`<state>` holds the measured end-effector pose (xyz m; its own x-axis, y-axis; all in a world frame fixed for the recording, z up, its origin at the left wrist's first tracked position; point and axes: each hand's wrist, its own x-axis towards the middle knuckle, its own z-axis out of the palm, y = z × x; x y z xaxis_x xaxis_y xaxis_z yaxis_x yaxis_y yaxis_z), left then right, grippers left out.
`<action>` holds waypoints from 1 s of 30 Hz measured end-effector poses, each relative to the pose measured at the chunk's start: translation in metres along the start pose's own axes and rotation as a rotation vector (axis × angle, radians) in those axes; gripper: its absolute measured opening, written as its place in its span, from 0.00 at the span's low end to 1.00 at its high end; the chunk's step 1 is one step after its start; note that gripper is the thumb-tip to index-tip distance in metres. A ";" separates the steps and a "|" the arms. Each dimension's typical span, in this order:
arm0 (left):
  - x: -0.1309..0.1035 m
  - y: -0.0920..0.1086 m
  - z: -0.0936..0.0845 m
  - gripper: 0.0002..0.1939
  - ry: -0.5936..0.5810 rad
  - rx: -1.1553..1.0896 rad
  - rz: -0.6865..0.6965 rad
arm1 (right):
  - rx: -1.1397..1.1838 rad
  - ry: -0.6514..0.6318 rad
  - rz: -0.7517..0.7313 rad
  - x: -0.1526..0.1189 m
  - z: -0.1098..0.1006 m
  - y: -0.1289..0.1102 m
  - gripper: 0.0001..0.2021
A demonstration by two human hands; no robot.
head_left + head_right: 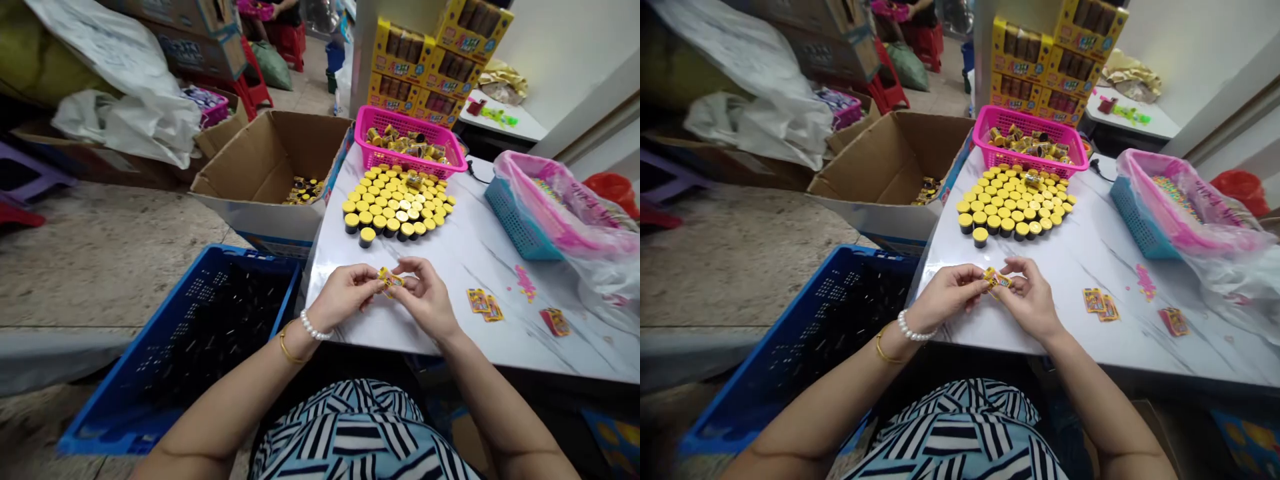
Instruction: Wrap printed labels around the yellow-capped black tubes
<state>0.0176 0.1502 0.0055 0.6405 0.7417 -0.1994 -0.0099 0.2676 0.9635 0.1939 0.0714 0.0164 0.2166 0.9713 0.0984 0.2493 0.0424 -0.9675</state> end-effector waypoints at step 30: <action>-0.037 -0.016 -0.008 0.16 0.454 -0.156 0.011 | -0.446 -0.099 -0.328 0.023 0.015 -0.014 0.10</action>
<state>-0.0122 0.1231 -0.0036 0.2395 0.9295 -0.2805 -0.1524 0.3213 0.9346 0.1807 0.0963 0.0288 -0.0231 0.9422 0.3343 0.6680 0.2633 -0.6960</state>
